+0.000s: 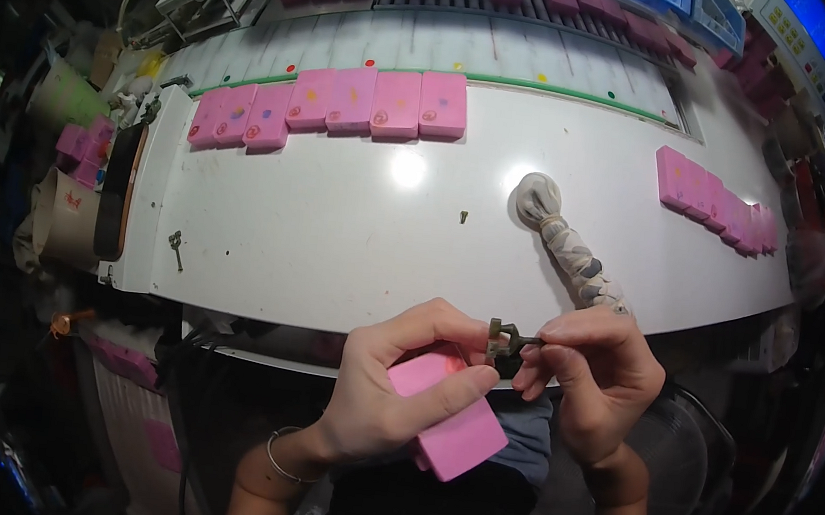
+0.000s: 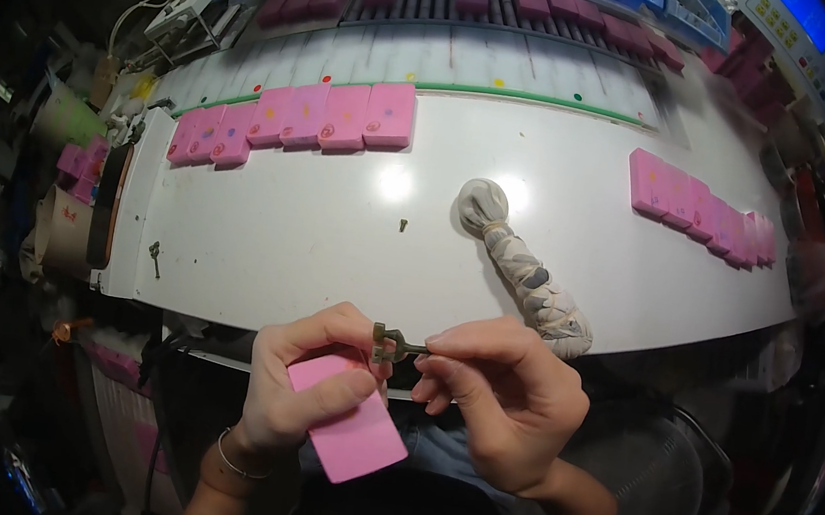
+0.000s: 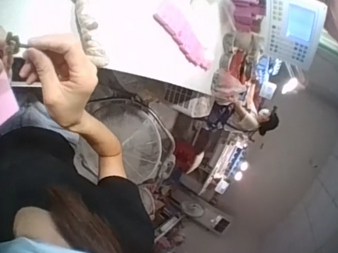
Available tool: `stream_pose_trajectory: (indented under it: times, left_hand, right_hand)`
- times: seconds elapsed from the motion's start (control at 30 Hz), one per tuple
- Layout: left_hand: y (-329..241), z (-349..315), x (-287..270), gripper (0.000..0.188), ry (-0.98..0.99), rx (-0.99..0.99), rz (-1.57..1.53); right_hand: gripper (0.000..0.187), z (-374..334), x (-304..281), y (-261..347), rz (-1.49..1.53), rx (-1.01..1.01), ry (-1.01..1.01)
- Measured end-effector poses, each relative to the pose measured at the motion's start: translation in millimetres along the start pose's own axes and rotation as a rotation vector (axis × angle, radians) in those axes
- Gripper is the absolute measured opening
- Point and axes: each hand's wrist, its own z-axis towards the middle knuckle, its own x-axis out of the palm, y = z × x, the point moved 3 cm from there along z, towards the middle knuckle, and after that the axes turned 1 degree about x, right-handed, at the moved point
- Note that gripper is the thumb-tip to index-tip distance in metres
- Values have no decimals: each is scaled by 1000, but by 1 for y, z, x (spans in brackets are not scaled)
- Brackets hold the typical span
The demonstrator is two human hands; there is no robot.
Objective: Assembling small metal lock or latch components inside pink plastic molds at a production station.
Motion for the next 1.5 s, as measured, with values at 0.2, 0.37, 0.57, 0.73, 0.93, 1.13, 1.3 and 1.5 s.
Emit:
stream_pose_trajectory:
  times: [0.2,0.37,0.57,0.73,0.93,1.13,1.3,1.5]
  left_hand:
    - [5,2,6,14,-74,-1,139]
    - [7,0,3,10,-110,1,154]
    - [7,-3,3,8,-132,87,198]
    - [9,-4,3,10,-189,178,387]
    - [-3,-2,2,15,-279,362,720]
    - [-11,8,-6,17,-291,400,760]
    - [-22,12,-26,14,-423,438,617]
    - [-11,13,-51,19,-514,275,161]
  right_hand:
    - [22,-8,0,0,-330,-144,101]
    - [21,-13,-1,0,-636,-257,55]
    - [13,-17,2,4,-820,-258,95]
    - [16,-21,-14,-21,-136,459,213]
    - [25,-17,-25,-35,-681,460,445]
    - [13,9,-3,-11,-434,272,103]
    - [8,63,37,4,-357,150,388]
    - [12,238,137,39,-219,-260,278]
